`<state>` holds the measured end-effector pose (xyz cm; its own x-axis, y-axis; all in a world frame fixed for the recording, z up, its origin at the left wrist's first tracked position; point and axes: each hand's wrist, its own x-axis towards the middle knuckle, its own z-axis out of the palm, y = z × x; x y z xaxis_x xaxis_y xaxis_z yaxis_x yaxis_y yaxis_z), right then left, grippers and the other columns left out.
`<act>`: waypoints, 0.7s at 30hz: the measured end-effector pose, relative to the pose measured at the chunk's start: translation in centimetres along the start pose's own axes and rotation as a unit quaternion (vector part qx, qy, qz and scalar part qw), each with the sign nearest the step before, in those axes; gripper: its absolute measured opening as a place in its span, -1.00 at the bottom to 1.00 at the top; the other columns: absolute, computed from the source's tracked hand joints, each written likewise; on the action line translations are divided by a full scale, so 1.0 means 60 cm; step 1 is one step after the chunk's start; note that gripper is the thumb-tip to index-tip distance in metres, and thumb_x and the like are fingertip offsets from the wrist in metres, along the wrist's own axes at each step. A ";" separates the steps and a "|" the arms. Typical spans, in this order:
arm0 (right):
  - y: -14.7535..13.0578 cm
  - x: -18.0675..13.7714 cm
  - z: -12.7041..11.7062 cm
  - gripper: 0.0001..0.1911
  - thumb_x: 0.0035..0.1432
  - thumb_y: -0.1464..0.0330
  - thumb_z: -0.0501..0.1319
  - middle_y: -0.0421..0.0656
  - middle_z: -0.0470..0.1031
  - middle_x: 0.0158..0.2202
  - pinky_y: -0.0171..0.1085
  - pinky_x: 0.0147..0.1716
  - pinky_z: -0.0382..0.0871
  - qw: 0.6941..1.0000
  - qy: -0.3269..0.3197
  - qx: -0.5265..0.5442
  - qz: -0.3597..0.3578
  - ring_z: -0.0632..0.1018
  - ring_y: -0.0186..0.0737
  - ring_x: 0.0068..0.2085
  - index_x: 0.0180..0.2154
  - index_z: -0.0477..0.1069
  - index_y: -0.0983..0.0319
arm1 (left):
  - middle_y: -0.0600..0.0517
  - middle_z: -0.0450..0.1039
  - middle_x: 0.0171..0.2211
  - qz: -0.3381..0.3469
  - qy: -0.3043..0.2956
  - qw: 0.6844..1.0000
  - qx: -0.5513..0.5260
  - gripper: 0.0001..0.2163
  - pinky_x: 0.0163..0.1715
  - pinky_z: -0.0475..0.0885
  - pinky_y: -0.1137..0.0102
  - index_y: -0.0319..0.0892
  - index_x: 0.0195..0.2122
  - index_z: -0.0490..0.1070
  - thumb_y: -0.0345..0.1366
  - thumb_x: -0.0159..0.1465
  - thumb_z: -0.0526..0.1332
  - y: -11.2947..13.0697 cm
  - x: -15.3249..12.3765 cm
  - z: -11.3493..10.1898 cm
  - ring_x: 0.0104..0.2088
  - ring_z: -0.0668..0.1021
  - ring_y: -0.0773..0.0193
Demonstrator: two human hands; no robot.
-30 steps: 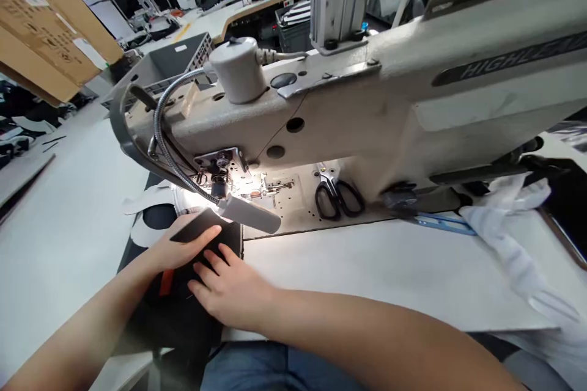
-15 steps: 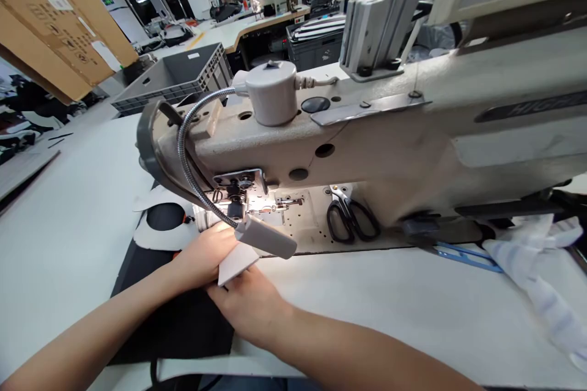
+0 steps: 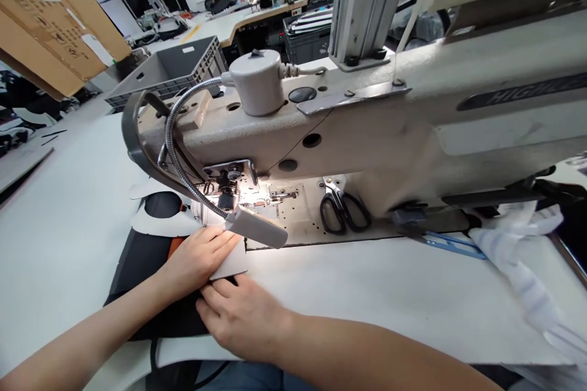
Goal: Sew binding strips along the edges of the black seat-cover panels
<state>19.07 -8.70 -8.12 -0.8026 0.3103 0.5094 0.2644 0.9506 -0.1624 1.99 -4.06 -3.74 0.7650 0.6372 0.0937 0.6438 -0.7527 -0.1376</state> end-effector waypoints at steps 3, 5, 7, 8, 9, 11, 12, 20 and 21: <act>-0.001 0.005 -0.003 -0.66 0.31 0.47 -0.04 0.03 0.41 -0.01 -0.06 -0.08 0.34 1.000 0.011 -0.014 0.024 0.42 -0.08 -0.09 0.04 0.34 0.39 | -0.11 0.47 -0.04 -0.012 -0.018 0.997 -0.081 -0.68 -0.25 0.43 0.30 -0.25 0.02 0.37 -0.51 0.28 0.03 -0.011 0.001 -0.005 -0.17 0.46 0.15; -0.001 0.006 -0.002 -0.66 0.29 0.47 -0.03 0.05 0.42 -0.04 -0.02 -0.02 0.32 0.999 0.014 -0.026 0.039 0.42 -0.03 -0.06 0.02 0.36 0.39 | -0.06 0.46 -0.03 -0.039 -0.026 0.988 -0.149 -0.69 -0.19 0.43 0.33 -0.20 0.00 0.38 -0.50 0.26 0.06 -0.017 0.003 -0.011 -0.13 0.45 0.17; -0.002 0.006 0.002 -0.65 0.27 0.46 -0.01 0.06 0.44 -0.07 0.00 0.04 0.30 0.998 0.010 -0.046 0.049 0.42 0.02 -0.04 0.01 0.38 0.42 | -0.04 0.47 -0.05 -0.045 -0.032 0.982 -0.182 -0.70 -0.16 0.42 0.32 -0.20 -0.02 0.40 -0.49 0.25 0.07 -0.019 0.005 -0.015 -0.15 0.45 0.17; -0.003 0.005 0.004 -0.64 0.26 0.45 0.00 0.07 0.44 -0.07 0.01 0.07 0.28 0.997 0.008 -0.058 0.049 0.42 0.05 -0.03 0.01 0.38 0.44 | -0.04 0.48 -0.07 -0.039 -0.030 0.981 -0.190 -0.70 -0.16 0.42 0.31 -0.21 -0.03 0.40 -0.49 0.25 0.06 -0.019 0.006 -0.015 -0.17 0.45 0.17; -0.004 0.003 0.006 -0.63 0.25 0.44 0.01 0.09 0.44 -0.04 0.02 0.10 0.26 0.996 0.007 -0.071 0.047 0.42 0.07 0.00 0.02 0.38 0.46 | -0.05 0.49 -0.08 -0.028 -0.027 0.979 -0.199 -0.70 -0.15 0.41 0.30 -0.22 -0.03 0.40 -0.49 0.26 0.04 -0.019 0.007 -0.015 -0.19 0.44 0.18; -0.004 0.000 0.010 -0.61 0.25 0.44 0.02 0.12 0.41 0.03 0.01 0.14 0.24 0.995 0.004 -0.093 0.045 0.40 0.10 0.06 0.04 0.37 0.48 | -0.05 0.49 -0.09 -0.013 -0.020 0.976 -0.218 -0.70 -0.14 0.40 0.31 -0.23 -0.03 0.41 -0.49 0.27 0.02 -0.021 0.009 -0.014 -0.21 0.43 0.19; -0.002 -0.002 0.011 -0.61 0.25 0.44 0.02 0.12 0.40 0.06 -0.01 0.14 0.25 0.994 0.002 -0.100 0.047 0.40 0.10 0.08 0.04 0.37 0.49 | -0.05 0.49 -0.10 -0.013 -0.017 0.974 -0.226 -0.70 -0.16 0.39 0.32 -0.22 -0.05 0.42 -0.50 0.27 0.01 -0.023 0.011 -0.014 -0.21 0.42 0.20; 0.033 0.001 0.006 -0.67 0.22 0.52 0.02 0.12 0.44 0.04 -0.09 0.09 0.37 0.989 0.051 -0.115 0.076 0.46 0.05 0.06 -0.08 0.46 0.46 | 0.00 0.52 -0.31 -0.016 -0.011 0.982 -0.189 -0.77 -0.11 0.36 0.30 -0.15 -0.24 0.51 -0.45 0.26 0.06 -0.058 0.034 0.005 -0.18 0.47 0.19; 0.038 0.001 0.003 -0.67 0.21 0.52 0.02 0.14 0.44 0.04 -0.09 0.09 0.37 0.989 0.054 -0.116 0.079 0.46 0.06 0.06 -0.08 0.46 0.47 | 0.00 0.52 -0.32 -0.011 0.001 0.983 -0.181 -0.77 -0.09 0.36 0.29 -0.15 -0.25 0.51 -0.45 0.27 0.05 -0.060 0.037 0.009 -0.18 0.48 0.20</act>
<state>19.49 -6.50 -8.62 -0.6834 0.4400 0.5825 0.5071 0.8602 -0.0549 1.36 0.16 -3.56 0.7502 0.6544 0.0946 0.6245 -0.7482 0.2241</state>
